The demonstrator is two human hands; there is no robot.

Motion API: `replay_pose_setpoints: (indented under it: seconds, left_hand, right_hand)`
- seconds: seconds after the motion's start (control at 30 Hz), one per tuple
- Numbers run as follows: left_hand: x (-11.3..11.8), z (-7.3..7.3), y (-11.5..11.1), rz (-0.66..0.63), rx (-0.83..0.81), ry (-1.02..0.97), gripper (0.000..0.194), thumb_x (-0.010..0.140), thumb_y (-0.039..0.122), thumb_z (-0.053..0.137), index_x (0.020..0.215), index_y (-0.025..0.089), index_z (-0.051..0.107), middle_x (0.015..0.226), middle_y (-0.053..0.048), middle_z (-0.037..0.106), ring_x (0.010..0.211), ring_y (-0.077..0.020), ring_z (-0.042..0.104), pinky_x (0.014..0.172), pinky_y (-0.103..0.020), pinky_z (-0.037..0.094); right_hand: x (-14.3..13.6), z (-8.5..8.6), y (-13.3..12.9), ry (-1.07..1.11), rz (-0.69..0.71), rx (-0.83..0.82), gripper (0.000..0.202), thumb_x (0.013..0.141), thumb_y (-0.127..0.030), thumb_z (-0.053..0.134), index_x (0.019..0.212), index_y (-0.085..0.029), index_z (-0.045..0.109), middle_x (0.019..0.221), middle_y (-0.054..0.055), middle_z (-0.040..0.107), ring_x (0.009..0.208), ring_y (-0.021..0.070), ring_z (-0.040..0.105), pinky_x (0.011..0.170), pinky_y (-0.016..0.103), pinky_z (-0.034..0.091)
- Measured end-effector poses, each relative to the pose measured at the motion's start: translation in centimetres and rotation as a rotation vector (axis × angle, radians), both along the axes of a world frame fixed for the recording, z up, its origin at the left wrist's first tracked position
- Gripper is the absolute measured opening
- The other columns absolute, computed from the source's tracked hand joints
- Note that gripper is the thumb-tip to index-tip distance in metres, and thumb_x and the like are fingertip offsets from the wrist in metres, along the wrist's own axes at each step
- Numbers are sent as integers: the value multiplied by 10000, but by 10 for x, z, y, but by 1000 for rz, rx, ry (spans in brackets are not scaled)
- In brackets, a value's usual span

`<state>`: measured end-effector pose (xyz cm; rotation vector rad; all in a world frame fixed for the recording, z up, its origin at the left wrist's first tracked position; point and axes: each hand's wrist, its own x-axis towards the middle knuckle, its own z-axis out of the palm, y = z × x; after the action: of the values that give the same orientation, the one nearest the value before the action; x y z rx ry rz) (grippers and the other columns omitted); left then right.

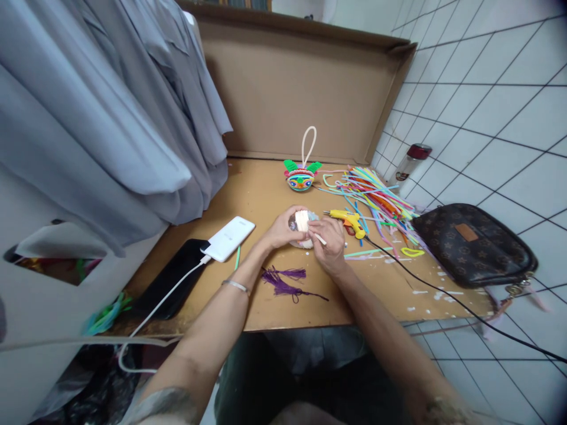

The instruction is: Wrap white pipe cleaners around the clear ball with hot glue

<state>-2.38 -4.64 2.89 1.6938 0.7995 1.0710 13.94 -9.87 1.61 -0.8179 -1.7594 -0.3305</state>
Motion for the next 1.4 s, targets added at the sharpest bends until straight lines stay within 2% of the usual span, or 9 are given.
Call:
replay_pose_setpoints:
  seconds: [0.2, 0.47, 0.63, 0.83, 1.03, 1.17, 1.3, 1.4]
  left_hand:
    - [-1, 0, 1, 7, 6, 26, 706, 518, 286, 756, 1183, 139, 567, 1086, -59, 635, 927, -193, 592, 859, -304, 479]
    - [-5, -1, 4, -48, -34, 39, 747, 529, 298, 777, 1222, 144, 546, 1106, -61, 631, 957, -203, 599, 893, -314, 481]
    - [-7, 1, 4, -77, -49, 14, 753, 519, 336, 806, 1200, 142, 552, 1105, -68, 630, 985, -214, 592, 901, -313, 473]
    - [-11, 6, 3, -86, -70, 13, 737, 492, 322, 814, 1167, 155, 569, 1089, -55, 640, 989, -223, 595, 898, -314, 479]
    - [-14, 8, 1, -104, -92, 56, 739, 510, 337, 823, 1175, 147, 564, 1029, -45, 643, 932, -207, 592, 844, -303, 479]
    - [-13, 5, 4, -111, -71, 50, 733, 529, 339, 803, 1194, 147, 560, 1118, -71, 638, 1033, -251, 599, 953, -365, 473]
    - [-11, 0, 10, -67, 75, 73, 679, 531, 327, 799, 1158, 157, 602, 1286, -112, 569, 1250, -315, 526, 1126, -447, 381]
    - [-10, -2, 13, -24, 177, 111, 623, 558, 317, 786, 1143, 167, 633, 1282, -116, 559, 1267, -319, 521, 1141, -473, 375]
  right_hand:
    - [1, -1, 0, -20, 6, -61, 167, 939, -228, 529, 898, -244, 690, 959, 57, 766, 933, 221, 674, 879, 429, 478]
    - [0, -4, 0, -19, 1, -84, 136, 920, -225, 562, 900, -249, 694, 987, 57, 776, 937, 235, 678, 865, 445, 501]
    - [-3, -3, -2, 17, 82, -45, 150, 929, -192, 543, 947, -236, 685, 972, 72, 767, 910, 225, 689, 827, 433, 526]
    - [-5, -2, -4, -9, 86, -79, 145, 947, -210, 533, 944, -231, 677, 983, 77, 756, 931, 218, 687, 830, 432, 542]
    - [-6, 0, -6, -11, 130, 30, 130, 924, -146, 574, 1003, -204, 659, 982, 91, 746, 940, 213, 671, 826, 404, 547]
    - [-6, -1, -6, 2, 125, 37, 127, 930, -148, 570, 1002, -207, 656, 991, 88, 742, 944, 212, 669, 828, 405, 547]
    - [-6, -3, -4, 20, 109, -5, 118, 942, -179, 561, 983, -221, 663, 994, 79, 746, 953, 218, 681, 837, 422, 541]
    - [-5, -2, -4, 29, 89, 0, 105, 946, -189, 564, 975, -226, 658, 980, 74, 749, 940, 216, 689, 824, 420, 542]
